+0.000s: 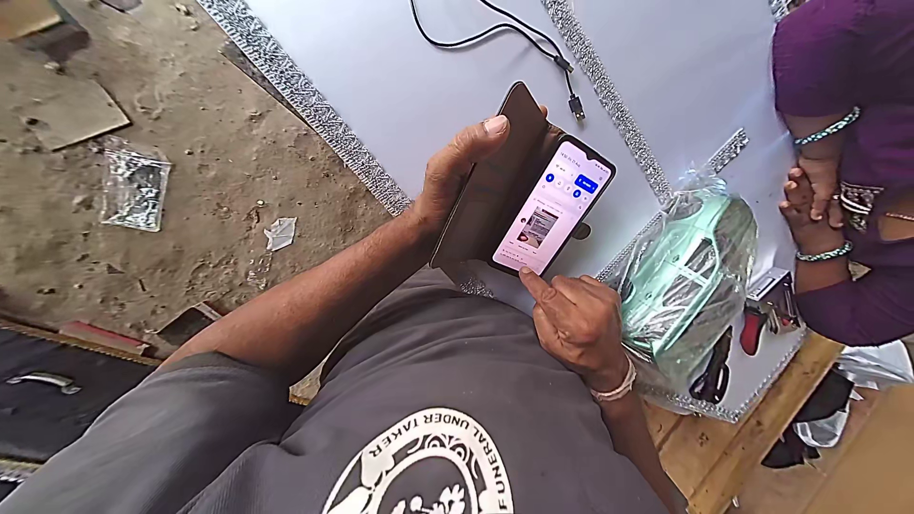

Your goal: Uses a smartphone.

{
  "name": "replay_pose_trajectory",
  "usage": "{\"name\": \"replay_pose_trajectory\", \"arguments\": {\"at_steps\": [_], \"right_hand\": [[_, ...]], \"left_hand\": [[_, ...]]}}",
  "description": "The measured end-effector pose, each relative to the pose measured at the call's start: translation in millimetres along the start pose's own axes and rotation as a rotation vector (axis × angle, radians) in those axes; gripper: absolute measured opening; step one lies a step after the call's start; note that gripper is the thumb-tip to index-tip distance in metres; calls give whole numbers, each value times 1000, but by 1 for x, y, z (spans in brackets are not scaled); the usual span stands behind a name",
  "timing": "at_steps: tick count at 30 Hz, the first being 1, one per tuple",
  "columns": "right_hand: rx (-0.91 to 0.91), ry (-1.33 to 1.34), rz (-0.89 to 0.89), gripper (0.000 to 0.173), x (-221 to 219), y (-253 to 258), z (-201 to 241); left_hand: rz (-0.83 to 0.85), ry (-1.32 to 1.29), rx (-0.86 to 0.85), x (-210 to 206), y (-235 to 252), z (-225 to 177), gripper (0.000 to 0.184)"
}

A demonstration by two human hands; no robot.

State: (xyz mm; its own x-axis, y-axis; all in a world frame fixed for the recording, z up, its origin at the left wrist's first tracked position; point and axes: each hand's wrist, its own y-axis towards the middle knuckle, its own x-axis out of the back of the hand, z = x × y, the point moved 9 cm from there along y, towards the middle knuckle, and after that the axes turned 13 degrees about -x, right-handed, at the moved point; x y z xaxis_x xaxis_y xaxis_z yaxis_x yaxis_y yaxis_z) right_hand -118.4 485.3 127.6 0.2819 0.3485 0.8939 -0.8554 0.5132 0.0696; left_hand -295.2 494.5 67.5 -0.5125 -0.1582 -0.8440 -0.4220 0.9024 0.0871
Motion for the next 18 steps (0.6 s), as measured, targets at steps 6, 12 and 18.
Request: {"name": "replay_pose_trajectory", "arguments": {"at_steps": [6,12,18], "right_hand": [[4,5,33,31,-4,0,0],[11,0,28,33,-4,2,0],[9,-1,24,33,-5,3,0]], "left_hand": [[1,-7,-17,0,0,-1,44],[9,15,-20,0,1,-2,43],[7,-6,-11,-1,0,-1,44]]}}
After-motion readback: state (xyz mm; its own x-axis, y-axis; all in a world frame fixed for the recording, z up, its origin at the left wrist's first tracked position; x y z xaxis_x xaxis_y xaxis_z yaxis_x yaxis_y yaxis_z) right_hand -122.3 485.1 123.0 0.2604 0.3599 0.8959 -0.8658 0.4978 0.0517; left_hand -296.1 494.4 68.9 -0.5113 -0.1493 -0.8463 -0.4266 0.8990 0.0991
